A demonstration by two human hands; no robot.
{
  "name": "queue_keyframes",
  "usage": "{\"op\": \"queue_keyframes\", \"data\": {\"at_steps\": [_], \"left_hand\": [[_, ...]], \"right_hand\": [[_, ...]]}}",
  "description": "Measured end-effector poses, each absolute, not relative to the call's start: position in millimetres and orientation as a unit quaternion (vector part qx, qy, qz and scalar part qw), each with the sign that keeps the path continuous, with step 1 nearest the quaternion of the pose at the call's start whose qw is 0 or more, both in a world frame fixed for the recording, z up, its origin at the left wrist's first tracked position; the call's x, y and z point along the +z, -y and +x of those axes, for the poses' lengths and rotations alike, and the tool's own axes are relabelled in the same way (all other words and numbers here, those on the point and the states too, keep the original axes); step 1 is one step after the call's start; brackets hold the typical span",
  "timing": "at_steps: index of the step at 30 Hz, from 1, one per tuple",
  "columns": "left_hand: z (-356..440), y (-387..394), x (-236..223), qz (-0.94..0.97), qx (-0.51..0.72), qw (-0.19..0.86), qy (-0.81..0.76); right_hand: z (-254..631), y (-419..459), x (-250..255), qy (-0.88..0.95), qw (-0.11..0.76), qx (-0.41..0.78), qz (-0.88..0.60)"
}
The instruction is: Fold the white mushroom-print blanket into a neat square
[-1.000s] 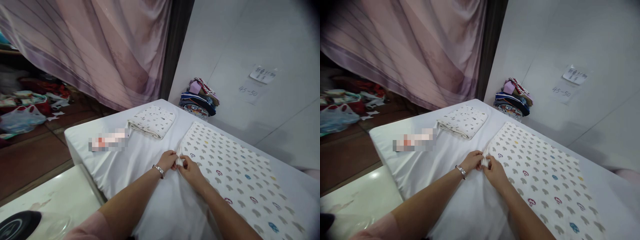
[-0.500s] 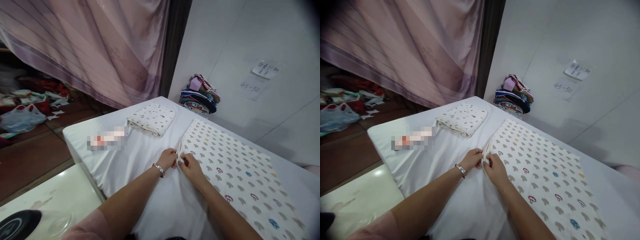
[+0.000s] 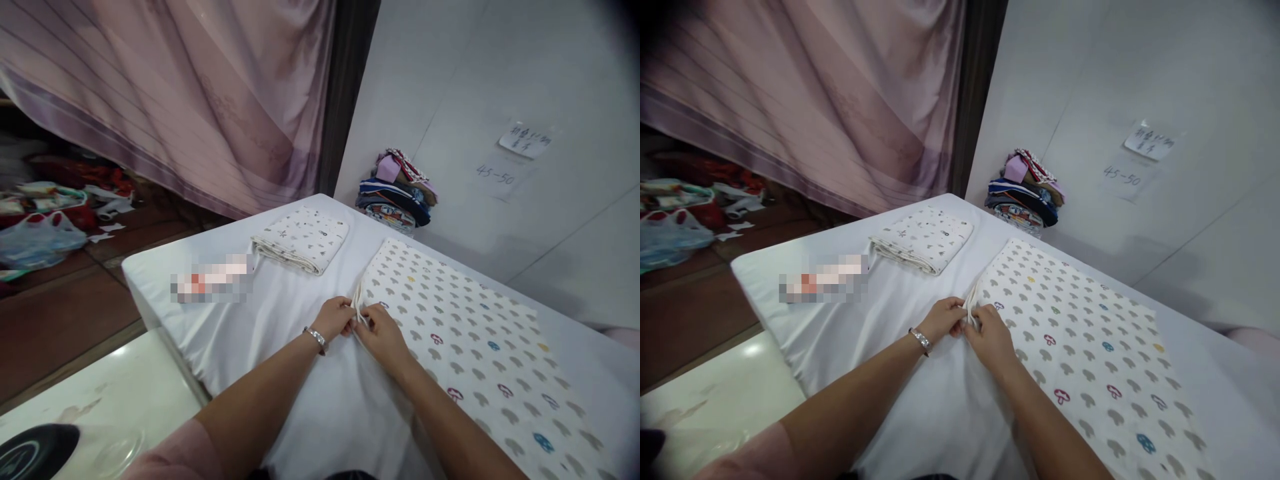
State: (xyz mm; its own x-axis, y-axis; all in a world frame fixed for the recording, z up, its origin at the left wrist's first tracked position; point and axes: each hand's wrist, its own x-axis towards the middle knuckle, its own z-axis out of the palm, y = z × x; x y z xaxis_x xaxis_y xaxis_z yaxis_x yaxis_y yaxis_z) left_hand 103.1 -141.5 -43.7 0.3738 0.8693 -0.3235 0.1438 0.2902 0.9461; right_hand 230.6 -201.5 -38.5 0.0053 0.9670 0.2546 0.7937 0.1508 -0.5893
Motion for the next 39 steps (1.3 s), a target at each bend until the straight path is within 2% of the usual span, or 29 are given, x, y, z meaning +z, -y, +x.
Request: {"op": "queue_keyframes", "data": {"at_steps": [4,8,11,16,24,30,39], "left_hand": [[103.1,141.1,-44.6,0.523,0.289,0.637,-0.487],[103.6,140.6,-45.3,0.513,0.286,0.643,-0.492],[104.0,140.8,-45.3,0.509,0.289,0.644,-0.493],[104.0,141.3,-44.5,0.493,0.313,0.651,-0.485],[103.2,140.5,-43.9,0.452,0.320,0.676,-0.485],[103.5,140.0,-47.4,0.454,0.325,0.674,-0.484],[102.4,141.5,-47.7,0.486,0.321,0.674,-0.455]], "right_hand": [[229.1,197.0,-34.8,0.695,0.315,0.131,-0.633],[232.9,197.0,-35.4,0.621,0.403,0.187,-0.646],[235.0,200.2,-36.6,0.577,0.460,0.181,-0.650],[228.4,202.9,-37.6,0.653,0.390,0.150,-0.632],[215.8,206.0,-34.9,0.675,0.305,0.111,-0.662],[217.3,207.7,-39.4,0.684,0.293,0.096,-0.661],[221.6,207.5,-49.1,0.686,0.324,0.091,-0.645]]}}
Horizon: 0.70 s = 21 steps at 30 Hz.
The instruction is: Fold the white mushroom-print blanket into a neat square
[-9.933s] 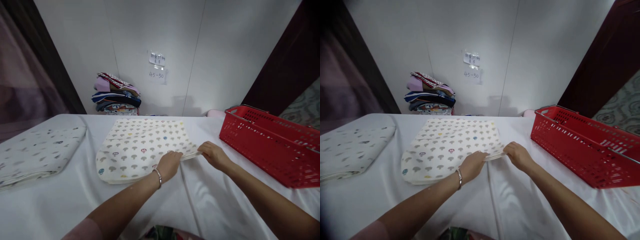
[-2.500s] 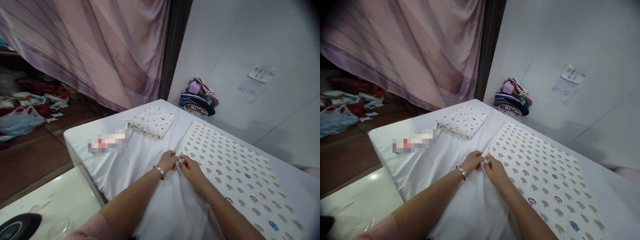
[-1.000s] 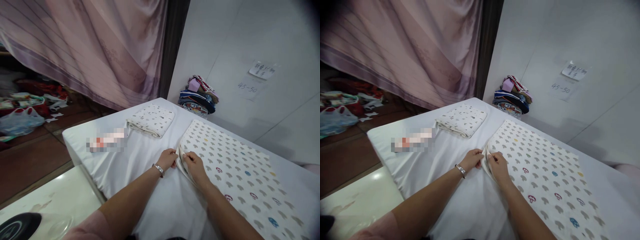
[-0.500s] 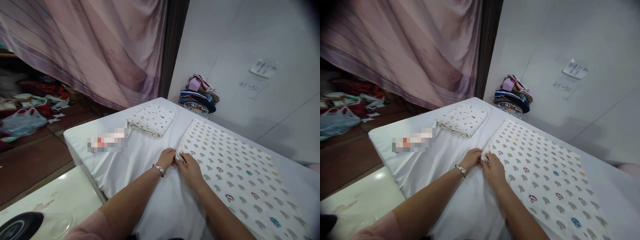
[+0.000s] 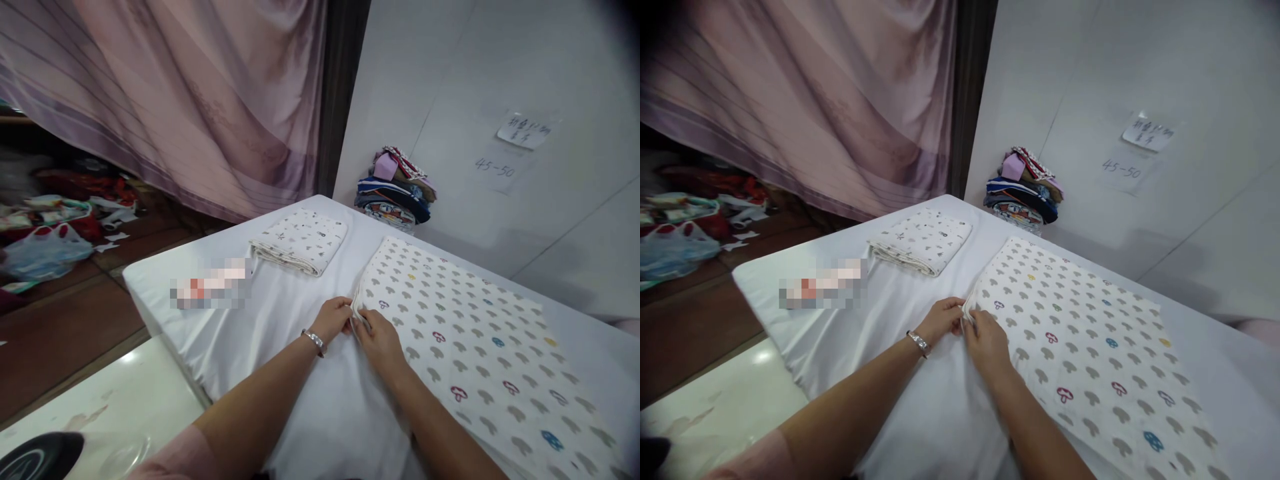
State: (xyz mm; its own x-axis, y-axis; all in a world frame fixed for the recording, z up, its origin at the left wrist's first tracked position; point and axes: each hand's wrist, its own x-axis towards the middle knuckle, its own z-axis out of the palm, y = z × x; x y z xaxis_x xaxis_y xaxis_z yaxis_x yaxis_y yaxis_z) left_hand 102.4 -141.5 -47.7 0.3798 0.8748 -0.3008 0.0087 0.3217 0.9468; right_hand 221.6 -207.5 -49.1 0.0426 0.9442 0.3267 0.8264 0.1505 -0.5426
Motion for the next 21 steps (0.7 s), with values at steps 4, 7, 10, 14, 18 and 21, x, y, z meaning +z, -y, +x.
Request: {"op": "queue_keyframes", "data": {"at_steps": [4,7,10,14,18,21], "left_hand": [[101.7,142.2,-47.4,0.495,0.319,0.679,-0.439],[101.2,142.4,-46.3,0.501,0.318,0.675,-0.438],[101.0,142.3,-45.8,0.509,0.322,0.672,-0.431],[102.2,142.0,-47.4,0.512,0.321,0.679,-0.417],[103.0,141.2,-49.1,0.524,0.328,0.657,-0.433],[101.6,139.9,-48.4,0.522,0.342,0.632,-0.460]], "right_hand": [[223.0,208.2,-52.3,0.687,0.326,0.082,-0.644],[224.0,208.9,-50.9,0.685,0.339,0.093,-0.638],[225.1,209.0,-50.2,0.689,0.344,0.101,-0.630],[226.4,207.8,-54.4,0.707,0.319,0.081,-0.626],[227.9,207.2,-55.8,0.709,0.323,0.077,-0.622],[228.9,208.7,-51.5,0.692,0.363,0.076,-0.619]]}}
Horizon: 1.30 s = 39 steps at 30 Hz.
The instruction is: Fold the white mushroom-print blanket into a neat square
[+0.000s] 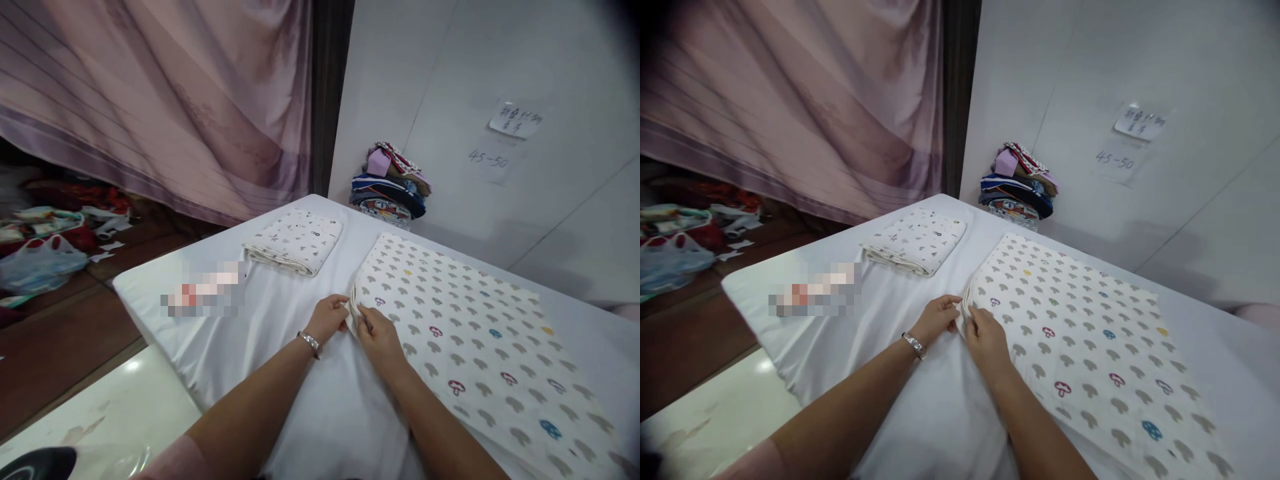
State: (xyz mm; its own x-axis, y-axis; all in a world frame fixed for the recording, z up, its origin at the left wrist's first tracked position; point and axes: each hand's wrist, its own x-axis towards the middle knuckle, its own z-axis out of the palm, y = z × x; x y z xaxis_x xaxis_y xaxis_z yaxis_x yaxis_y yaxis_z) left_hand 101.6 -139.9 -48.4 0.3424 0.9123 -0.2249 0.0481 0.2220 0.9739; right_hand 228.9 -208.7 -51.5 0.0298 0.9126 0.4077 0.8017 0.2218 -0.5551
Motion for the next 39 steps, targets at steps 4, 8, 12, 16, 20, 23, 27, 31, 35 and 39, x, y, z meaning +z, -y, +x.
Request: {"op": "queue_keyframes", "data": {"at_steps": [4,8,12,16,20,23,27,31,35,39], "left_hand": [[99.8,139.7,-48.2,0.514,0.367,0.617,-0.470],[101.3,141.8,-53.0,0.553,0.391,0.594,-0.435],[102.2,143.4,-56.1,0.573,0.398,0.581,-0.419],[101.1,143.3,-57.1,0.577,0.394,0.579,-0.419],[101.2,141.0,-62.5,0.585,0.382,0.564,-0.440],[101.4,138.9,-66.0,0.592,0.368,0.548,-0.461],[99.4,138.8,-61.8,0.624,0.352,0.498,-0.489],[95.6,141.4,-50.4,0.676,0.342,0.402,-0.514],[94.1,140.8,-46.7,0.688,0.331,0.382,-0.521],[95.0,137.7,-52.0,0.666,0.323,0.421,-0.524]], "right_hand": [[227.1,212.0,-46.7,0.681,0.380,0.053,-0.623],[222.4,213.4,-48.0,0.712,0.345,0.040,-0.610],[220.3,213.5,-50.5,0.718,0.337,0.035,-0.608],[219.7,214.2,-51.8,0.717,0.327,0.048,-0.613],[218.1,215.1,-50.7,0.719,0.342,0.067,-0.602],[217.0,215.3,-48.2,0.710,0.368,0.092,-0.593],[216.7,216.0,-45.2,0.696,0.393,0.124,-0.589],[218.0,217.7,-45.2,0.688,0.404,0.133,-0.588],[217.8,220.4,-46.2,0.682,0.402,0.144,-0.593],[215.5,222.9,-46.4,0.675,0.397,0.148,-0.604]]}}
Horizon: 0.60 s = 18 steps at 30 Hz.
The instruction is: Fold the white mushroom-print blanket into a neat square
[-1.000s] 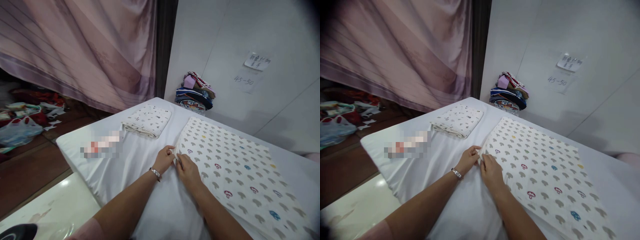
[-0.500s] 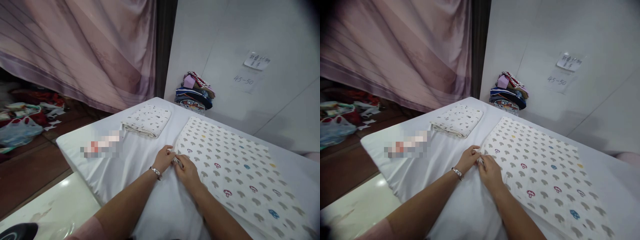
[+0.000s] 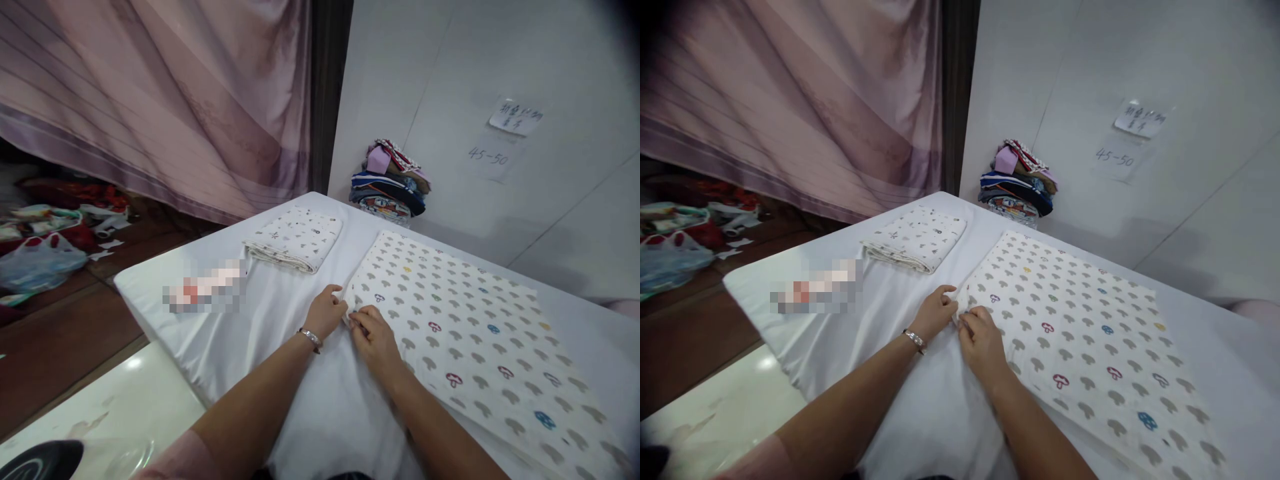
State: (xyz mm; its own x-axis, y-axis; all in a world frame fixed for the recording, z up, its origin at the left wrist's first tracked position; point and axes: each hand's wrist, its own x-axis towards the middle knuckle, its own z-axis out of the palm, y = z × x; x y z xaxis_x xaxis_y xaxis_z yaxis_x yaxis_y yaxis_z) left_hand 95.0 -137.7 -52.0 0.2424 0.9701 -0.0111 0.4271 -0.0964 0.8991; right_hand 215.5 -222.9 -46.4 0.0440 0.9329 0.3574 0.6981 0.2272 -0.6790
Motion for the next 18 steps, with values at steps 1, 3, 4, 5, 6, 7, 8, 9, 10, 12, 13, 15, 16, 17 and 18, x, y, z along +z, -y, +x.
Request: {"op": "queue_keyframes", "data": {"at_steps": [1,3,4,5,6,7,8,9,10,12,13,15,16,17,18], "left_hand": [[95.2,137.3,-53.4,0.662,0.320,0.428,-0.526],[95.5,137.2,-55.2,0.657,0.317,0.437,-0.525],[95.5,137.4,-55.6,0.659,0.316,0.440,-0.522],[95.4,137.5,-55.6,0.664,0.314,0.440,-0.517],[95.2,137.6,-55.4,0.671,0.311,0.436,-0.512],[95.0,137.7,-54.8,0.681,0.307,0.428,-0.509],[94.7,137.6,-53.8,0.692,0.301,0.415,-0.507],[94.4,137.5,-52.6,0.704,0.294,0.399,-0.509],[94.2,137.5,-51.1,0.716,0.285,0.378,-0.513],[93.9,137.4,-47.2,0.739,0.263,0.333,-0.524],[93.9,137.4,-45.1,0.749,0.250,0.309,-0.530],[93.9,136.9,-41.3,0.766,0.223,0.271,-0.539],[94.0,136.3,-39.7,0.771,0.209,0.258,-0.543],[94.1,135.5,-38.6,0.776,0.196,0.249,-0.546],[94.3,134.5,-37.7,0.779,0.185,0.242,-0.548]], "right_hand": [[215.0,223.2,-46.5,0.677,0.396,0.149,-0.602],[214.2,223.4,-46.6,0.684,0.391,0.151,-0.597],[213.7,223.2,-46.7,0.687,0.387,0.151,-0.596],[213.2,222.8,-46.6,0.689,0.384,0.151,-0.596],[212.6,222.4,-46.5,0.691,0.380,0.150,-0.597],[211.9,222.1,-46.2,0.694,0.376,0.148,-0.596],[211.2,221.9,-45.8,0.698,0.373,0.144,-0.594],[210.7,221.9,-45.2,0.704,0.369,0.139,-0.591],[210.7,222.3,-44.5,0.713,0.360,0.133,-0.587],[213.4,225.1,-42.8,0.735,0.330,0.116,-0.581],[216.6,227.8,-42.0,0.746,0.312,0.105,-0.579],[227.5,236.7,-40.8,0.766,0.272,0.082,-0.577],[234.9,243.4,-40.5,0.773,0.255,0.072,-0.576],[243.5,251.5,-40.3,0.779,0.241,0.062,-0.575],[252.7,261.2,-40.3,0.783,0.229,0.053,-0.577]]}}
